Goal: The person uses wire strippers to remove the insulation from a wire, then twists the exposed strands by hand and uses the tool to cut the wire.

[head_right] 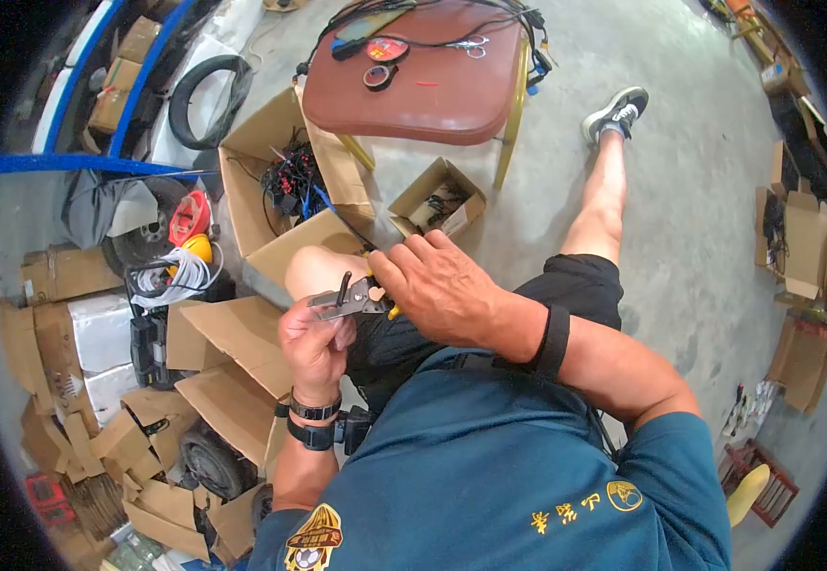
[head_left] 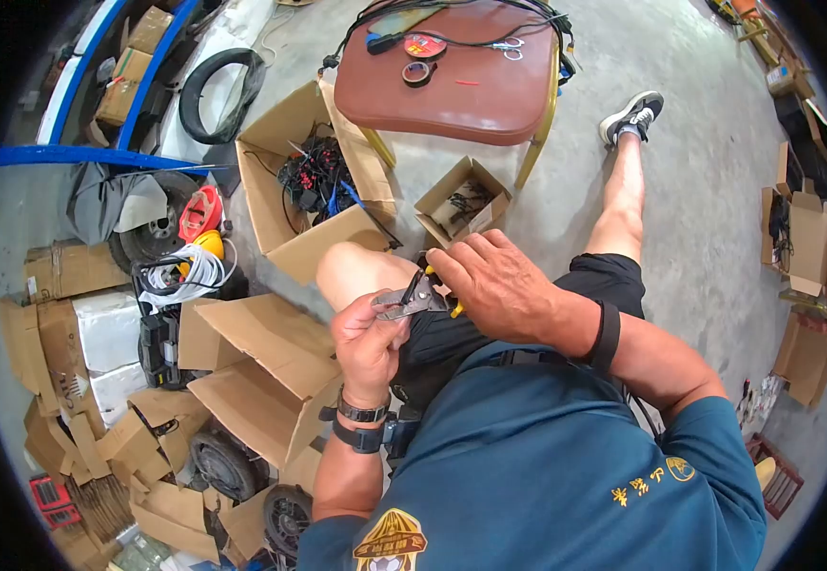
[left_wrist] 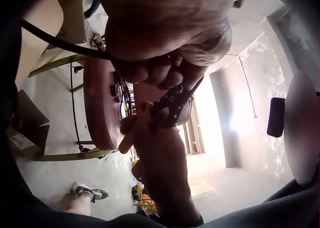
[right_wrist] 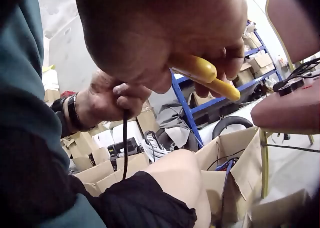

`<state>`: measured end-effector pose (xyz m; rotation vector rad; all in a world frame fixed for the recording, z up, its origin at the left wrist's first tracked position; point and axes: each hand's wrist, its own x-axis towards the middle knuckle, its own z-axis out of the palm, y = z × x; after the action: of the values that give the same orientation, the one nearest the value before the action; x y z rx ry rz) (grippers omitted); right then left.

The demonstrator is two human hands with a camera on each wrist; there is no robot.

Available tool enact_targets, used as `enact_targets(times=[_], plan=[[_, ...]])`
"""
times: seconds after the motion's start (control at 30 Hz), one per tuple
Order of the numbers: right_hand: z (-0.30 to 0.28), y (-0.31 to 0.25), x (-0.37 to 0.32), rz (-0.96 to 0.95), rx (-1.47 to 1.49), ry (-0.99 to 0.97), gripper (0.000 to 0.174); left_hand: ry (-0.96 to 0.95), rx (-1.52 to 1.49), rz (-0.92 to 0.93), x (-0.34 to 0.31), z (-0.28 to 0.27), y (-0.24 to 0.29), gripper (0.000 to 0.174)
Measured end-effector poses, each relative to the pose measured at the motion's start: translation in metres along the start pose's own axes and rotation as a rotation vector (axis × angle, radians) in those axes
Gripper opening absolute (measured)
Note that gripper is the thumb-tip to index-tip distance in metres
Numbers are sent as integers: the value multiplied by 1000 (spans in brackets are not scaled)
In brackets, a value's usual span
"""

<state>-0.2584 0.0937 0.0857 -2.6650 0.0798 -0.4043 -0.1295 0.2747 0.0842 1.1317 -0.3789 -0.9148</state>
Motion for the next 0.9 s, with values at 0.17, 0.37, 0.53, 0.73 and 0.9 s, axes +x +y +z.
enact_targets(times=[0.17,0.37,0.53,0.73,0.9], plan=[[1,0,-5,-13,7,21,39,-72,-136,-122,-4,-3,-3,20],[3,5,-9,-44,-13,41,34,-118,-205,-234,-5,-2,-2,20],[-4,9,-8,11,66,-75,37,-136,-227,-212,6,-1,-1,20],[-13,-1,-3,115,567,-49,60,-106,-15,-206,10,6,-2,15],[-17,-1,1,285,961,-324,56,-136,212,-217,4,6,-11,16]])
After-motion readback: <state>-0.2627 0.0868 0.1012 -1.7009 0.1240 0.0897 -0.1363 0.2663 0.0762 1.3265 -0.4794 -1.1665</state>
